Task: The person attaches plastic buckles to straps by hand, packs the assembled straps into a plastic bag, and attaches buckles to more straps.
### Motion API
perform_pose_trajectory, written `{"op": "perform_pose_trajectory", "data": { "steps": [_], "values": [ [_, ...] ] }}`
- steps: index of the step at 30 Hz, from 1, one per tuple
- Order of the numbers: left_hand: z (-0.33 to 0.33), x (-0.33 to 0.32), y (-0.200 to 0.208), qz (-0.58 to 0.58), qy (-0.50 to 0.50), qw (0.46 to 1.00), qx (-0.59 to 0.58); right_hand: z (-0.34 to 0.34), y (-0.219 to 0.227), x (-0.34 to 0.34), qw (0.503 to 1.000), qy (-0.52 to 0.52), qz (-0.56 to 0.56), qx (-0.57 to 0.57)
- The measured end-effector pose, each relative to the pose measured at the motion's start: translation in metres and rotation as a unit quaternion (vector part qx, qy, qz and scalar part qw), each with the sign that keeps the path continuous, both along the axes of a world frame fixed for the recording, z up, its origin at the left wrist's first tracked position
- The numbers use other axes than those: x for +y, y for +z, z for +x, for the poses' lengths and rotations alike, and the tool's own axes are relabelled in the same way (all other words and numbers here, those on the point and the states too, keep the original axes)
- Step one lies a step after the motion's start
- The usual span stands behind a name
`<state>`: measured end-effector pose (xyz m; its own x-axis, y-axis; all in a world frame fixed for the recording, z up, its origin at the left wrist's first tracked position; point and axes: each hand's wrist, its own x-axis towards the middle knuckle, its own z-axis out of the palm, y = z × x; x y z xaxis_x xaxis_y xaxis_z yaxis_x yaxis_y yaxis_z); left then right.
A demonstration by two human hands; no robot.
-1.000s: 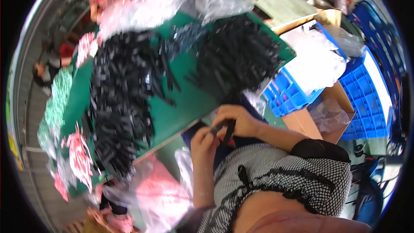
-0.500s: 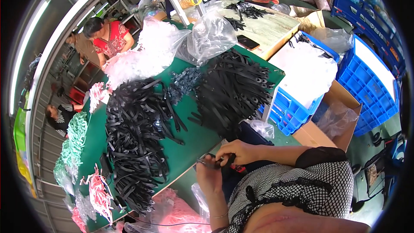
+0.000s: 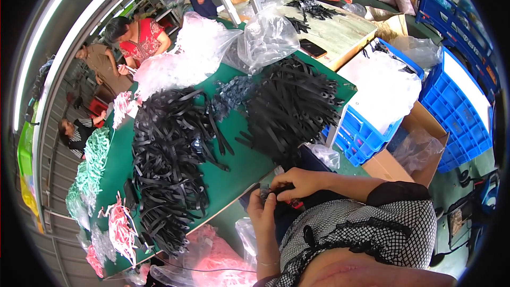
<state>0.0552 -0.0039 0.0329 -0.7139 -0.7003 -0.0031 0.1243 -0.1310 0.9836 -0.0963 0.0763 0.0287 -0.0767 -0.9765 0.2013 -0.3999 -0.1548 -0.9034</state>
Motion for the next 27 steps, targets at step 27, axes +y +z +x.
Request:
{"op": "perform_pose_trajectory", "data": {
  "steps": [27],
  "values": [
    [-0.009,-0.01,-0.005,0.357,-0.049,0.912,0.197,0.019,-0.003,-0.016,0.942,-0.183,-0.222,0.171]
  ]
}}
